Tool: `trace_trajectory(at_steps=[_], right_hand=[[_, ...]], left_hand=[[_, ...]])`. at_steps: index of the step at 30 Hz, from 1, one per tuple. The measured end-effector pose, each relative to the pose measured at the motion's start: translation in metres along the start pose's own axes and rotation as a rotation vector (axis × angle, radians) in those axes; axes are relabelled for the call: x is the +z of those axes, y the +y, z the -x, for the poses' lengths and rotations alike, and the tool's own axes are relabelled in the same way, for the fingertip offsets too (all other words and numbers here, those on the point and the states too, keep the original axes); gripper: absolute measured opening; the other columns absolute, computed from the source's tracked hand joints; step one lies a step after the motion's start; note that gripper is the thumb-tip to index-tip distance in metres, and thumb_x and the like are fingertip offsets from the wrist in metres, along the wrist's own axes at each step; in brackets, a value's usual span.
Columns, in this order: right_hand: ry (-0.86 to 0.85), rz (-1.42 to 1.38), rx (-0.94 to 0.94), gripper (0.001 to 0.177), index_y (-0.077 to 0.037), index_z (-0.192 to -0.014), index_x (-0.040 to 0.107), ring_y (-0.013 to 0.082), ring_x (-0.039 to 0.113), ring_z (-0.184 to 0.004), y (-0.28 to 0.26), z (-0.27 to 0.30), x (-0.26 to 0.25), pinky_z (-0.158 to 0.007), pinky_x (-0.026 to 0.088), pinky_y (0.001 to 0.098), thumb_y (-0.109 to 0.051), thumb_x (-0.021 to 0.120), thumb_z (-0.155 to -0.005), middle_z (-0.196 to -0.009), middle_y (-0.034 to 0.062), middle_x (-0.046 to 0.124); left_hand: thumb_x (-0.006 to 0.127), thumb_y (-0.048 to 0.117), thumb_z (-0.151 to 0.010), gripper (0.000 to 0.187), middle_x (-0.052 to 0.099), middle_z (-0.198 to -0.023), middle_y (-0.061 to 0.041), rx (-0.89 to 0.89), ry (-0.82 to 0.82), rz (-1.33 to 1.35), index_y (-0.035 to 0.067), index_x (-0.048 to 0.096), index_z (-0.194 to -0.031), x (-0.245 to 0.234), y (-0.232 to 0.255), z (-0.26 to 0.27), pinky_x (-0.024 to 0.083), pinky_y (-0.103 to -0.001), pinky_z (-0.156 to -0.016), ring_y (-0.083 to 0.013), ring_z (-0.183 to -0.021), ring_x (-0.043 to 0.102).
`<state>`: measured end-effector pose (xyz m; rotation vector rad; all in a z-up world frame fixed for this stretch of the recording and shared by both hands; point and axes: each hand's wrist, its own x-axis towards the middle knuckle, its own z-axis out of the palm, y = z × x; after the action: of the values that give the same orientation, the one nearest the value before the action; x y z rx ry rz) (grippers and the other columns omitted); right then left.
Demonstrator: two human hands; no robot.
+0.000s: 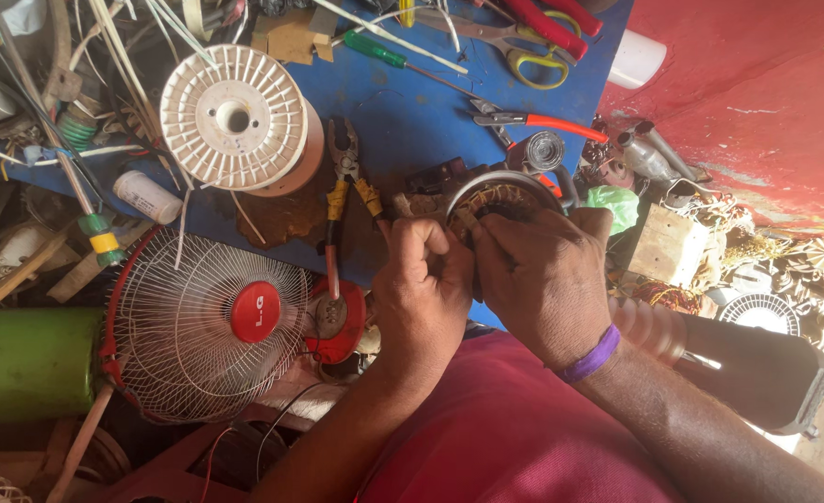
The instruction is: The person uses pliers to pull and adjust copper windings inside a circular motor stator. They rotate the stator to access different sections and continue manipulating the wires with the pliers and fingers.
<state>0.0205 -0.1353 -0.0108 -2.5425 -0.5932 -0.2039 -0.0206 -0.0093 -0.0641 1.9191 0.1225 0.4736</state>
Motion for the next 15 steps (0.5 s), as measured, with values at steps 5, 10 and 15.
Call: trace_trajectory(at_steps=[5, 10, 15], right_hand=[[-0.045, -0.01, 0.018, 0.01, -0.012, -0.085, 0.071, 0.0279, 0.062, -0.074, -0.0018, 0.0023, -0.0015, -0.073, 0.04, 0.0429, -0.018, 0.07, -0.094, -0.074, 0.0064, 0.067], [-0.033, 0.085, -0.027, 0.012, -0.012, -0.08, 0.071, 0.0284, 0.061, -0.069, -0.0029, 0.0002, 0.0004, -0.072, 0.041, 0.0478, -0.018, 0.072, -0.091, -0.069, 0.0068, 0.067], [-0.036, -0.032, 0.027, 0.009, -0.01, -0.089, 0.071, 0.0309, 0.062, -0.074, -0.0015, 0.0042, 0.0047, -0.065, 0.049, 0.045, -0.015, 0.069, -0.096, -0.078, 0.0112, 0.067]], left_hand=[[0.067, -0.007, -0.097, 0.025, 0.053, -0.078, -0.003, 0.066, 0.008, -0.008, 0.007, 0.046, -0.099, -0.0003, -0.0004, 0.001, 0.055, -0.033, -0.064, -0.014, -0.065, 0.065], [0.069, -0.007, -0.095, 0.025, 0.053, -0.077, -0.004, 0.03, -0.005, -0.006, 0.006, 0.047, -0.095, -0.0025, -0.0004, 0.0009, 0.051, -0.034, -0.058, -0.0169, -0.063, 0.063], [0.071, -0.007, -0.092, 0.027, 0.055, -0.077, -0.006, 0.06, 0.003, -0.004, 0.005, 0.047, -0.094, -0.0019, -0.0014, 0.0014, 0.048, -0.036, -0.058, -0.0216, -0.065, 0.062]])
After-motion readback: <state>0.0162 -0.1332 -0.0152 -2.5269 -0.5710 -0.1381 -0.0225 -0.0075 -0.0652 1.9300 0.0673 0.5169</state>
